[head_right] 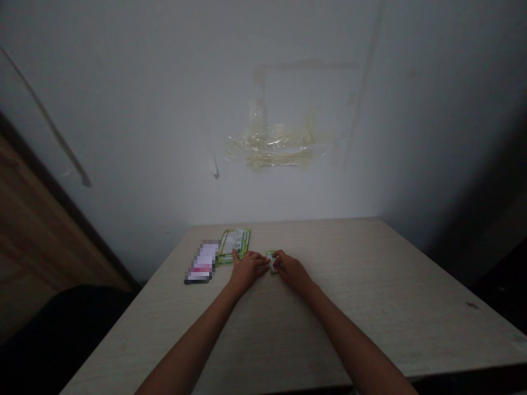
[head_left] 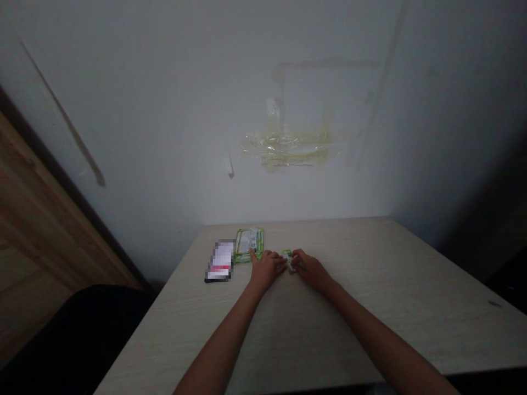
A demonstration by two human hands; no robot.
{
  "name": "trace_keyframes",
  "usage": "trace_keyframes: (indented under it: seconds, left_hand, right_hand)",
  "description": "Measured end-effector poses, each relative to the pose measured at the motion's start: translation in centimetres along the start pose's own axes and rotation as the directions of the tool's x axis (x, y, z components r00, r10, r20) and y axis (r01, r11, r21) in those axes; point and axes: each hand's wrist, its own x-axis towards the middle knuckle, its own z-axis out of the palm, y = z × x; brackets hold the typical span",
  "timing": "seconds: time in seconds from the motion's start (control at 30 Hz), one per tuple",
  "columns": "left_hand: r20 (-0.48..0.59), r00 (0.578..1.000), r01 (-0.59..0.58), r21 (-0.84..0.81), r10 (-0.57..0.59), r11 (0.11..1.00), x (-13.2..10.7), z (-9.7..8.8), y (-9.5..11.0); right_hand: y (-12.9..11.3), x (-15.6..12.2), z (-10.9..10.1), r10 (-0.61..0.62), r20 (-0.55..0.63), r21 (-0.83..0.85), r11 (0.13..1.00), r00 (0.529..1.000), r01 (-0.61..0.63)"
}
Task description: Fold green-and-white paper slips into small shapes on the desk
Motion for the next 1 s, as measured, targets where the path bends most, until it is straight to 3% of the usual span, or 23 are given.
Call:
trace_keyframes:
  seconds: [0.67, 1.0]
  left_hand:
    - [0.030, 0.999, 0.035, 0.023, -0.036, 0.999, -0.1, -0.4, 0.3]
    - [0.044, 0.998, 0.042, -0.025, -0.041, 0.999, -0.3, -0.4, 0.2]
  right_hand:
    - [-0.7, -1.4, -1.0, -0.075, 0.037, 0.044, 0.996, 0.997, 0.073]
    - [-0.8, -1.5, -1.0, -0.033, 0.054, 0.086, 0.996, 0.998, 0.029]
